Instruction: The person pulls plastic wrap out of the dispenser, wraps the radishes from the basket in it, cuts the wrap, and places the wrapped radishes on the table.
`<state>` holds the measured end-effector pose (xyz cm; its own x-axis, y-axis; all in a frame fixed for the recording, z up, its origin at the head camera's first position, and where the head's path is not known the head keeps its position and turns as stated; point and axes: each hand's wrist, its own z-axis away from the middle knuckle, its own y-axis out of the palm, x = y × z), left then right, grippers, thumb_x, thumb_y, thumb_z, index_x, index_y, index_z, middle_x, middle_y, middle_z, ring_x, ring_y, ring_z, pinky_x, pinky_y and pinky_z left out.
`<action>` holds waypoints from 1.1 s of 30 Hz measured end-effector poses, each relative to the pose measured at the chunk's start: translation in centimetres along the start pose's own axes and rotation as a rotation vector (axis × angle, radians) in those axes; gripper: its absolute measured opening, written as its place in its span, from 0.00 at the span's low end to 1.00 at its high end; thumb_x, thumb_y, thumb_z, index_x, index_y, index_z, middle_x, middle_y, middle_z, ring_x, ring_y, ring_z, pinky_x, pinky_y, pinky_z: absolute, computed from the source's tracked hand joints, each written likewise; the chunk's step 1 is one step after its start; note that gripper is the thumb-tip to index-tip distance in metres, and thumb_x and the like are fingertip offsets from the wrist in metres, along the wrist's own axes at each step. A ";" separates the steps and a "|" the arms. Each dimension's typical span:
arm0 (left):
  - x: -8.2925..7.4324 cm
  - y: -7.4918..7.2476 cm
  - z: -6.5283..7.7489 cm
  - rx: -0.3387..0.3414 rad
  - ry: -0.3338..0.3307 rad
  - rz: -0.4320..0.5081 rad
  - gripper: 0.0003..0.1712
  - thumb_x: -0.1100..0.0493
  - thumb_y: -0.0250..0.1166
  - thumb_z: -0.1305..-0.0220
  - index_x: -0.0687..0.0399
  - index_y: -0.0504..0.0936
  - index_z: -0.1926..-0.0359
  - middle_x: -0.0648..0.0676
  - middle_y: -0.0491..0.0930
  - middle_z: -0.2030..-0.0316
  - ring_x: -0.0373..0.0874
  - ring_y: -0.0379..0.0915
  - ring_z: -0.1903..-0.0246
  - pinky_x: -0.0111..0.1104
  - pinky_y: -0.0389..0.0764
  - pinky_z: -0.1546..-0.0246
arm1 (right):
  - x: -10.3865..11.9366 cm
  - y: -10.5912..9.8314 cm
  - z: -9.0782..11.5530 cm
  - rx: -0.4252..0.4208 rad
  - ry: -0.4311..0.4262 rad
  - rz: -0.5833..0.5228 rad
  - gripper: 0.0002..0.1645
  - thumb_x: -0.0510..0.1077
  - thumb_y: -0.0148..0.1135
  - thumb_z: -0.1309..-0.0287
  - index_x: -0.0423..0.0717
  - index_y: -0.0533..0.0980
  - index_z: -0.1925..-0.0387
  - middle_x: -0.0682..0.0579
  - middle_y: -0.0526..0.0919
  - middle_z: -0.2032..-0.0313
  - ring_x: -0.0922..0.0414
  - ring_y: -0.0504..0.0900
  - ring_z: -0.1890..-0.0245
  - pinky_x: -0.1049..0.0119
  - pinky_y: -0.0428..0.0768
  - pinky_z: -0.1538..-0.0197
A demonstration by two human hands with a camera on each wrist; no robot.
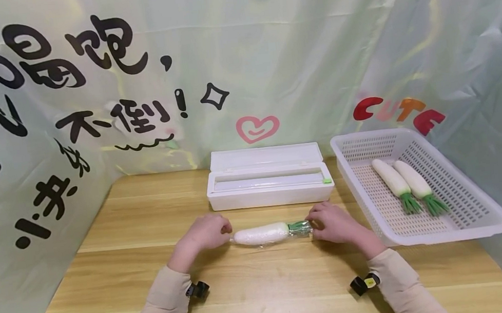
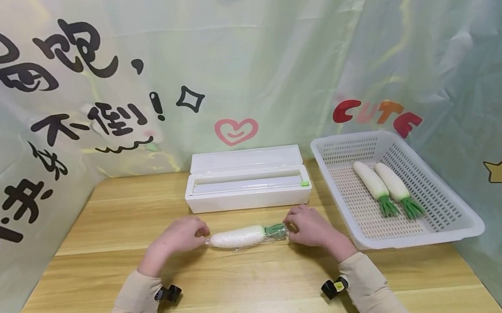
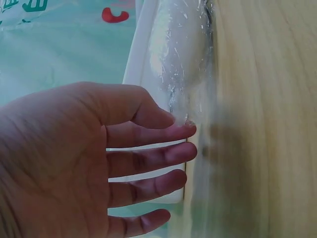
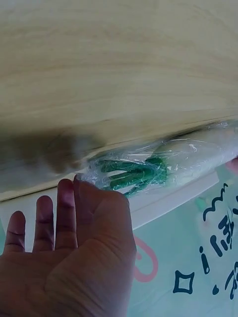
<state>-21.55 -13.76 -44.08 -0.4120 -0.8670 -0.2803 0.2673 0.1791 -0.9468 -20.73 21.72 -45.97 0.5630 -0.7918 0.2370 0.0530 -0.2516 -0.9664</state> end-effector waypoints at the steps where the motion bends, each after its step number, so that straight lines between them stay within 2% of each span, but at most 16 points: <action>1: 0.0 0.0 0.0 0.005 0.000 0.009 0.08 0.54 0.67 0.41 0.50 0.87 0.61 0.47 0.83 0.65 0.42 0.76 0.62 0.41 0.78 0.54 | 0.0 0.0 0.0 0.007 0.007 -0.005 0.21 0.45 0.70 0.56 0.43 0.83 0.56 0.47 0.82 0.56 0.47 0.77 0.53 0.47 0.77 0.48; 5: 0.0 0.0 0.2 0.022 0.001 0.047 0.06 0.52 0.67 0.41 0.47 0.87 0.66 0.43 0.83 0.69 0.38 0.76 0.66 0.39 0.78 0.57 | 0.0 0.0 0.0 0.007 0.014 0.002 0.20 0.46 0.72 0.56 0.43 0.83 0.58 0.47 0.82 0.57 0.47 0.77 0.54 0.48 0.77 0.49; 10: 0.1 0.0 0.4 0.063 0.022 0.095 0.07 0.51 0.65 0.39 0.42 0.85 0.72 0.39 0.80 0.75 0.36 0.73 0.71 0.35 0.76 0.62 | 0.1 0.2 -0.1 -0.026 0.007 0.012 0.12 0.45 0.71 0.53 0.45 0.83 0.65 0.49 0.83 0.61 0.50 0.78 0.58 0.50 0.78 0.51; 13: 0.1 0.0 0.4 0.078 0.033 0.114 0.07 0.52 0.65 0.40 0.43 0.83 0.74 0.40 0.78 0.76 0.36 0.71 0.72 0.33 0.74 0.65 | 0.1 0.4 -0.1 -0.055 -0.007 0.018 0.08 0.43 0.71 0.51 0.45 0.82 0.68 0.50 0.82 0.64 0.50 0.78 0.60 0.52 0.78 0.52; 17: 0.1 0.0 0.4 0.085 0.008 0.146 0.05 0.55 0.69 0.43 0.44 0.82 0.75 0.41 0.78 0.75 0.37 0.70 0.72 0.33 0.74 0.65 | 0.2 0.6 -0.2 -0.091 -0.037 0.025 0.05 0.41 0.70 0.50 0.45 0.82 0.71 0.51 0.82 0.66 0.51 0.78 0.61 0.53 0.78 0.53; 20: 0.0 0.1 0.2 0.077 -0.008 0.167 0.06 0.56 0.71 0.45 0.45 0.81 0.75 0.42 0.78 0.75 0.38 0.71 0.72 0.34 0.75 0.64 | 0.3 0.7 -0.3 -0.105 -0.051 0.025 0.03 0.40 0.69 0.50 0.46 0.81 0.72 0.52 0.82 0.67 0.51 0.79 0.61 0.53 0.79 0.52; 28: 0.4 0.4 0.1 0.019 0.013 0.128 0.11 0.57 0.72 0.47 0.46 0.77 0.79 0.43 0.75 0.78 0.38 0.69 0.74 0.33 0.72 0.67 | 0.8 1.2 -0.7 -0.117 -0.070 0.017 0.03 0.39 0.68 0.51 0.46 0.79 0.74 0.53 0.80 0.69 0.53 0.79 0.64 0.55 0.80 0.54; 33: 1.0 0.5 0.6 -0.018 -0.019 0.131 0.11 0.57 0.71 0.46 0.45 0.77 0.78 0.43 0.75 0.77 0.38 0.69 0.73 0.33 0.72 0.67 | 1.4 1.5 -1.1 -0.121 -0.074 0.017 0.03 0.39 0.67 0.49 0.46 0.80 0.73 0.53 0.81 0.70 0.53 0.79 0.64 0.56 0.80 0.54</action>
<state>-21.35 -14.81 -44.70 -0.3577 -0.8443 -0.3990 0.3016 0.2999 -0.9050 -20.80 19.62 -47.00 0.6229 -0.7542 0.2079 -0.0543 -0.3068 -0.9502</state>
